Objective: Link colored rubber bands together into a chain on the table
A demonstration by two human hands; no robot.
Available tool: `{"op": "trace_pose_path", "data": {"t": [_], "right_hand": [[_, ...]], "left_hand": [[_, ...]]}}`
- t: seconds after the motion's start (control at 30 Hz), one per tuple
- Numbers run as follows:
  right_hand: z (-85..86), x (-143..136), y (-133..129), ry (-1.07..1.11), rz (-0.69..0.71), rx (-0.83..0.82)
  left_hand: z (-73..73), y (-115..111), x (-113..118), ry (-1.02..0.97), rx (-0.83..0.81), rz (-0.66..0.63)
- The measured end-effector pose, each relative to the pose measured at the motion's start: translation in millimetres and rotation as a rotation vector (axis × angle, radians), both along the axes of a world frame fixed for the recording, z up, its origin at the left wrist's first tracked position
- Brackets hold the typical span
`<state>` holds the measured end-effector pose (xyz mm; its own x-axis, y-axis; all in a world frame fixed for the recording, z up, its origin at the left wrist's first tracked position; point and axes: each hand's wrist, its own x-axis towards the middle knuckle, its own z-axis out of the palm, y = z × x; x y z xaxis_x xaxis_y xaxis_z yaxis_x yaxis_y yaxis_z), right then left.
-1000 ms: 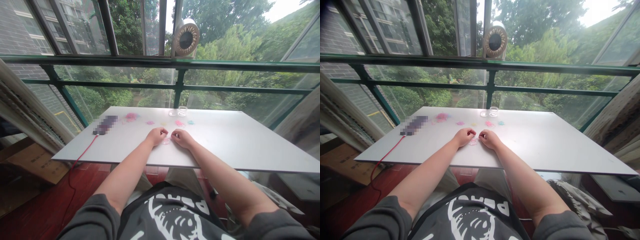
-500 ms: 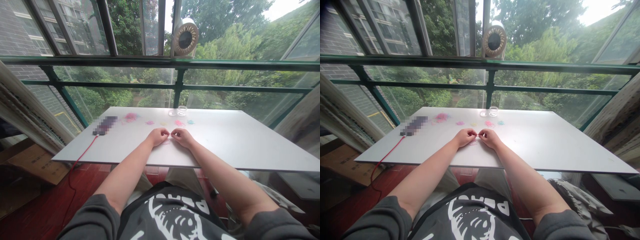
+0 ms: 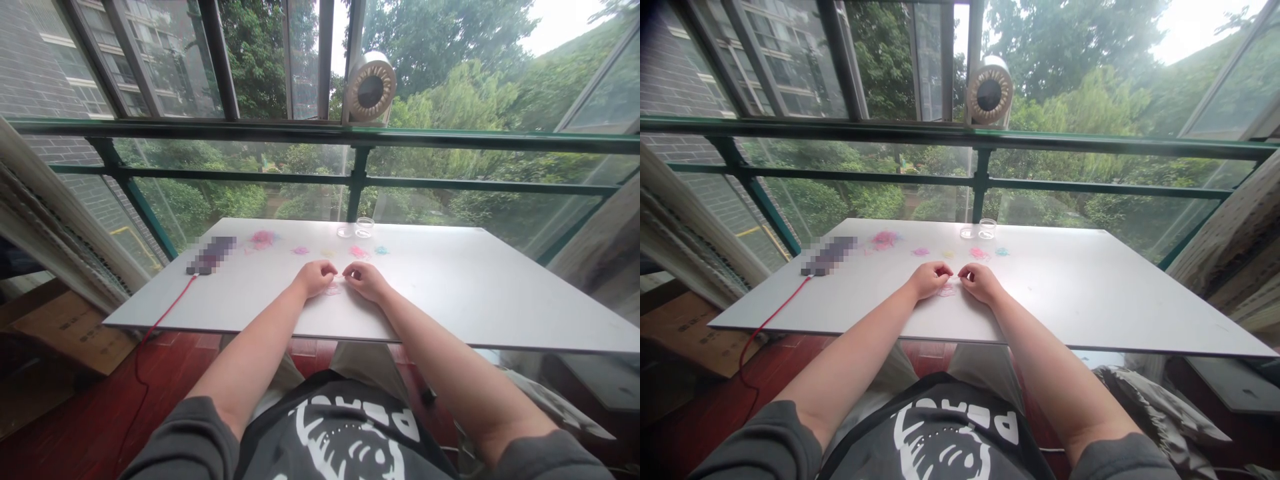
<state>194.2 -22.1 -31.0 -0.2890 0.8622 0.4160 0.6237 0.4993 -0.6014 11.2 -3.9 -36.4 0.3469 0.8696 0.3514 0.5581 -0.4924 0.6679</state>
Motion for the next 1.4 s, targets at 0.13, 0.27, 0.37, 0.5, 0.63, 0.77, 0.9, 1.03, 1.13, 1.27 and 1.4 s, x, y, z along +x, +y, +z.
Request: {"op": "trace_pose_path", "data": {"t": [0.13,0.27,0.37,0.5,0.63,0.77,0.9,1.03,1.13,1.27,1.4], "right_hand": [[1.4,0.3,0.0,0.005,-0.029,0.009],[1.8,-0.2,0.2,0.017,-0.05,-0.002],[1.0,-2.0,0.5,0.008,-0.027,-0.008],[0.1,-4.7,0.5,0.011,0.006,-0.015],[0.3,-6.3,0.0,0.038,0.019,-0.023],[-0.2,-7.3,-0.4,0.049,0.027,-0.03],[-1.4,-7.7,-0.3,0.045,0.016,-0.017],[-2.5,-7.9,0.3,0.041,0.002,0.005],[-3.0,-7.9,0.6,0.021,-0.006,0.01],[-2.9,-8.0,-0.1,0.002,-0.02,-0.001],[-2.3,-9.8,0.8,-0.01,-0.01,-0.007]], "left_hand": [[0.5,-0.4,0.2,0.04,-0.007,0.03],[2.2,-2.3,0.8,0.114,0.012,0.023],[3.9,-4.4,1.0,0.152,0.036,0.015],[6.4,-6.9,0.2,0.121,0.028,0.024],[6.9,-7.2,-0.4,0.086,0.011,-0.004],[4.4,-5.6,-0.1,0.074,0.004,-0.008],[2.9,-5.1,0.4,0.041,0.004,-0.008],[3.2,-4.9,0.5,0.014,0.004,-0.014],[3.8,-4.5,0.7,-0.001,0.003,-0.007],[4.0,-3.4,1.0,-0.029,-0.005,-0.005],[3.0,-0.4,0.1,-0.084,-0.034,-0.016]]}}
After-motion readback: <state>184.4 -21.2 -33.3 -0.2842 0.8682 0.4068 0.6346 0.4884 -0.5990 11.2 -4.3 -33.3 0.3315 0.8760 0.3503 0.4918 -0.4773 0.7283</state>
